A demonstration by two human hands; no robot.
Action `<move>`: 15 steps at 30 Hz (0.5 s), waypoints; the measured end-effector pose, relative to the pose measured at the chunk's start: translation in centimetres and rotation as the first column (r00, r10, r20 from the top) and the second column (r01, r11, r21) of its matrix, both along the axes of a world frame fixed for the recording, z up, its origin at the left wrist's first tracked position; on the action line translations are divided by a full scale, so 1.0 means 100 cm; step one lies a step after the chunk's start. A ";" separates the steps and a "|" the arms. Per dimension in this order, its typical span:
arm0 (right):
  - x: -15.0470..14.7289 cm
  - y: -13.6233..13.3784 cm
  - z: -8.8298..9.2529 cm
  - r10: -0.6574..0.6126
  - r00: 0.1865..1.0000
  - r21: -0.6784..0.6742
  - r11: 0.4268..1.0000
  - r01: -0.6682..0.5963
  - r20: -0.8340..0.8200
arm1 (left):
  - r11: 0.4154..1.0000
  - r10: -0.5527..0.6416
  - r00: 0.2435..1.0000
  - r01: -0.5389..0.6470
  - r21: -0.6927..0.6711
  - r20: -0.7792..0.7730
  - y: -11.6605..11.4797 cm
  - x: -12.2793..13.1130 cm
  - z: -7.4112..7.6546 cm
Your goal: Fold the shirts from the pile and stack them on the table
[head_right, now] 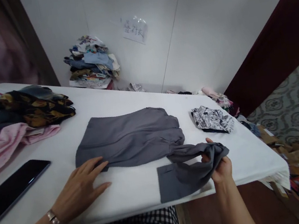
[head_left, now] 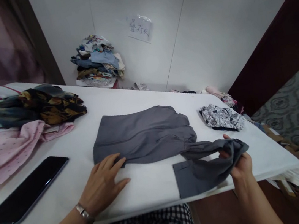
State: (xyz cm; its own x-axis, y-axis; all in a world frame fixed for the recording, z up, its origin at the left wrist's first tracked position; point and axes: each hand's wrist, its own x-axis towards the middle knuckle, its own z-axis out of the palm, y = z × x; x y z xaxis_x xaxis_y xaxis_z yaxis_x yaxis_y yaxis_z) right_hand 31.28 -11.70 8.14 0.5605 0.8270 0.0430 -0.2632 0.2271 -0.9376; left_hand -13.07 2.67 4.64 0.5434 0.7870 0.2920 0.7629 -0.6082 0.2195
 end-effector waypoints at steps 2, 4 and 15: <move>-0.002 -0.004 0.008 0.037 0.995 0.062 0.998 -0.031 -0.093 | 0.998 0.062 0.997 -0.062 -0.010 -0.043 -0.006 0.002 -0.006; -0.002 -0.002 0.019 0.038 0.985 0.120 0.993 -0.017 -0.169 | 0.990 0.136 0.988 -0.139 -0.029 -0.079 -0.003 0.003 -0.007; 0.055 0.075 0.086 0.008 0.970 0.071 0.997 -0.026 0.242 | 0.977 0.180 0.984 -0.179 0.116 0.002 0.036 -0.025 0.035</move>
State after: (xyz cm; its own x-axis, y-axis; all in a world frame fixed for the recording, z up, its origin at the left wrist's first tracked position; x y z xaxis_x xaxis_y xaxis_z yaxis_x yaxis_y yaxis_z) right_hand 36.73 -4.18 16.69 0.5119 0.8261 0.2357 -0.0357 0.2945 -0.9550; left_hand -15.52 6.29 8.15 0.3991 0.8335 0.3822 0.8636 -0.4817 0.1488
